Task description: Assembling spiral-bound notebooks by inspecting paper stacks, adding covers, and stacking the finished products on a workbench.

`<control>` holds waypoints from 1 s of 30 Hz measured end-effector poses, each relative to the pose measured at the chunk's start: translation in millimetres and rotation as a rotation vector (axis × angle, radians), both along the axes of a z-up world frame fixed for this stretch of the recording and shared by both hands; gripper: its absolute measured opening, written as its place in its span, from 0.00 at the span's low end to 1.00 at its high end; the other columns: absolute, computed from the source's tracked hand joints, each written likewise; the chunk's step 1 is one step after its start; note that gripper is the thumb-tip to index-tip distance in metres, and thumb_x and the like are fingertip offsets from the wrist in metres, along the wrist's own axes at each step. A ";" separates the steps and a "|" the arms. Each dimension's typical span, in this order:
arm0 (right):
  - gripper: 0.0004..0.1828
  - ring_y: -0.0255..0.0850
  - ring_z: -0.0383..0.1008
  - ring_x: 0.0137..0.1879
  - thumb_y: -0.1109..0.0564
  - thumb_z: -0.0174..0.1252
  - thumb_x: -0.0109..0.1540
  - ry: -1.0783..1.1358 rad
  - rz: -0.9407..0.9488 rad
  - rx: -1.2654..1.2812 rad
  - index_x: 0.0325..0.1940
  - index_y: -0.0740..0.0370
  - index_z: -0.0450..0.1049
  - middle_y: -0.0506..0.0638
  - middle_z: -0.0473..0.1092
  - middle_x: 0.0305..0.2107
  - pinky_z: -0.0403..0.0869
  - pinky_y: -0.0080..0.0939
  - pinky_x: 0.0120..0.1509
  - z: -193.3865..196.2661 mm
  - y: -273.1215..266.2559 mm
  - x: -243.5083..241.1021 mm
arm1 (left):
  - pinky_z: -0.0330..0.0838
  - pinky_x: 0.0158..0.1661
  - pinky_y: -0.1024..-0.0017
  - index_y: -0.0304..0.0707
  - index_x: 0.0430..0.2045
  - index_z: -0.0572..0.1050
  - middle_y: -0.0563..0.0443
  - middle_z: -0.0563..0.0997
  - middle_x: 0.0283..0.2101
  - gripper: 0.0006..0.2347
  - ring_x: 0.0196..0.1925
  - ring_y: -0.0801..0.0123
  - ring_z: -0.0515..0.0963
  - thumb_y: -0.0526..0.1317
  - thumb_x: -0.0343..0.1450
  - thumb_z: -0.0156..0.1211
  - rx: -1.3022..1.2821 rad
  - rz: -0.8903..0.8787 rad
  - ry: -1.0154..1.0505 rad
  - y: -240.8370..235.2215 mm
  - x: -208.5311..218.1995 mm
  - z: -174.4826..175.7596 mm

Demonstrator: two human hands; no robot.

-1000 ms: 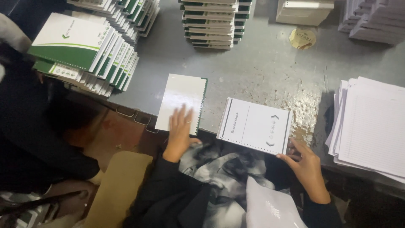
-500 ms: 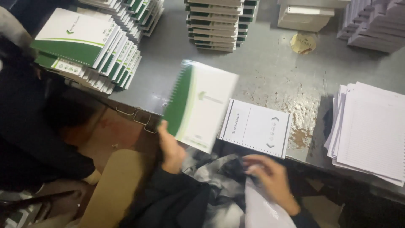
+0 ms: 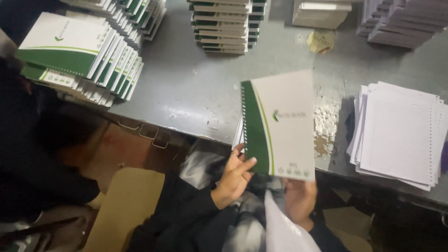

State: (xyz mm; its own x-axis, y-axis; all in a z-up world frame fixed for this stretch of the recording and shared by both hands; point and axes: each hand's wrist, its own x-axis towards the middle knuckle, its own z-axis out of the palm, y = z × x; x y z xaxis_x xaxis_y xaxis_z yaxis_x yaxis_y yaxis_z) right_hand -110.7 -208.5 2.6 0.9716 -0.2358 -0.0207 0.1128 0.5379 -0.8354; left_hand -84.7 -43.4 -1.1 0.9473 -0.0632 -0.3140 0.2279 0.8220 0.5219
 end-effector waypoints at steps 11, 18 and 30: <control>0.32 0.48 0.78 0.48 0.65 0.67 0.60 0.201 -0.140 -0.685 0.68 0.69 0.67 0.66 0.76 0.44 0.78 0.50 0.50 27.6 -29.2 38.9 | 0.82 0.43 0.70 0.36 0.63 0.63 0.45 0.83 0.46 0.31 0.46 0.67 0.84 0.28 0.65 0.71 0.385 0.002 -0.165 10.9 14.3 23.4; 0.23 0.62 0.66 0.67 0.69 0.56 0.68 0.047 -0.154 -0.806 0.68 0.72 0.67 0.73 0.68 0.58 0.68 0.60 0.69 49.6 -47.8 75.5 | 0.80 0.46 0.69 0.35 0.57 0.77 0.41 0.86 0.43 0.20 0.42 0.65 0.86 0.35 0.69 0.69 1.042 0.131 -0.118 41.7 46.1 22.7; 0.27 0.65 0.71 0.63 0.63 0.71 0.61 0.079 -0.253 -1.100 0.64 0.67 0.74 0.67 0.71 0.55 0.75 0.58 0.60 2.1 -51.6 88.4 | 0.79 0.44 0.62 0.29 0.57 0.75 0.45 0.79 0.43 0.19 0.43 0.54 0.84 0.38 0.72 0.65 1.648 0.210 -0.374 43.1 93.7 -0.6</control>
